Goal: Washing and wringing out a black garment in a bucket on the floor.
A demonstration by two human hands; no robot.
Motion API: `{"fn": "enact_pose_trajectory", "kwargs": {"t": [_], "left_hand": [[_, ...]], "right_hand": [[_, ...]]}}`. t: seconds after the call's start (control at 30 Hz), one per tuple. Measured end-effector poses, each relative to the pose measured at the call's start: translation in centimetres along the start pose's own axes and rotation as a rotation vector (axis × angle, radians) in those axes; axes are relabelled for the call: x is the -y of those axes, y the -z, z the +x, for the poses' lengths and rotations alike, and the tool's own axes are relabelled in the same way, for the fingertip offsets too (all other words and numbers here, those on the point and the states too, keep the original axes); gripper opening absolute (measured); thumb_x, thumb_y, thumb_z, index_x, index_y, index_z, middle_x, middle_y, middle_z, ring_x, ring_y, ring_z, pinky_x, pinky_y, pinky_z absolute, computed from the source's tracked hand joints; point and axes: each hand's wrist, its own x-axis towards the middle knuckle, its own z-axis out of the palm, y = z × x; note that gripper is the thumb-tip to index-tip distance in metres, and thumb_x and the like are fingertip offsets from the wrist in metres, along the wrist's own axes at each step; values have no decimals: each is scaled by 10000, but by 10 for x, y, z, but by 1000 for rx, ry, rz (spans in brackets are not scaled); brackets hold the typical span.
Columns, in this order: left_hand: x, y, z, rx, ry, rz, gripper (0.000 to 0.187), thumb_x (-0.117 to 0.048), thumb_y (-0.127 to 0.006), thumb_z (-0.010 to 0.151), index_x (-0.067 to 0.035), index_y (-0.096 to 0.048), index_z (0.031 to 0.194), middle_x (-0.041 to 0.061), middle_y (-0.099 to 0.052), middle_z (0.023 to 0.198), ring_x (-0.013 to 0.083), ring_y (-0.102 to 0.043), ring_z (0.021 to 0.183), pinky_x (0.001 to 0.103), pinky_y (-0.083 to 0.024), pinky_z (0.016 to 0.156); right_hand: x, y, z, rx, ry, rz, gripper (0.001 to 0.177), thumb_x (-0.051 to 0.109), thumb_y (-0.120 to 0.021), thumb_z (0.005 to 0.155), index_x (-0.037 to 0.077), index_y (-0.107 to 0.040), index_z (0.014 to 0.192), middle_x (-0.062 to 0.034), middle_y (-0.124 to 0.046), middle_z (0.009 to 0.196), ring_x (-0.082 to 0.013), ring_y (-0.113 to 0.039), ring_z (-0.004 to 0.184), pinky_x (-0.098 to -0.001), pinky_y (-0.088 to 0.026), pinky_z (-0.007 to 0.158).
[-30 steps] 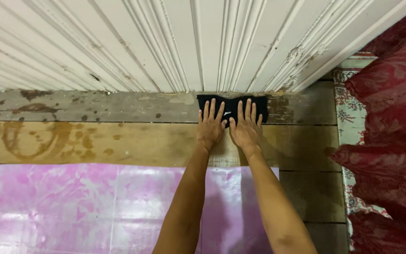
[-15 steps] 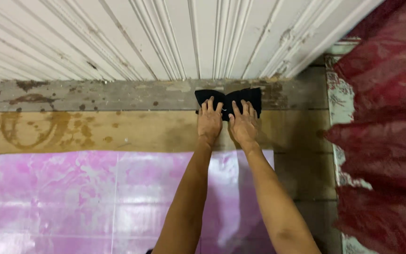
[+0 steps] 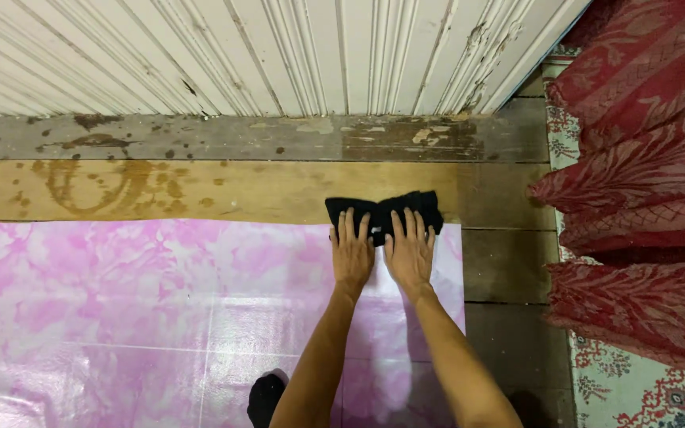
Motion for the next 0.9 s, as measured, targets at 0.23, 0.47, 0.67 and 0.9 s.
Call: {"fn": "enact_pose_trajectory", "kwargs": {"t": [0.23,0.47,0.67,0.9], "left_hand": [[33,-29,50,117,-40,-49,628,-333,-536,997,-239,-362,1594,188,-262,1670,390,-227,1538,590,-223,1214],[48,-54,125,181,-90,13,674,-390,-540,979,-264,-331,1607,154,-218,1684,360,-199,1549,629,-201,1199],[56,-83,196,190,-81,10,666,-392,-553,974,-280,-335,1593,138,-199,1689,351,-188,1551,635,-197,1192],[32,-92,218,106,-21,18,675,-288,-570,949,-194,-377,1589,208,-271,1647,424,-210,1537,626,-201,1215]], "right_hand": [[-15,-25,61,177,4,-23,606,383,-384,1034,163,-331,1595,-119,-206,1688,-310,-167,1551,-582,-114,1231],[-31,-50,138,163,55,-5,642,399,-407,1022,179,-303,1617,-105,-174,1705,-306,-138,1569,-586,-128,1226],[-44,-66,208,155,36,29,627,396,-379,1040,184,-283,1622,-104,-139,1715,-311,-101,1576,-581,-122,1223],[-42,-54,227,129,-2,47,625,342,-428,1023,183,-313,1616,-82,-179,1709,-292,-145,1572,-556,-150,1239]]}}
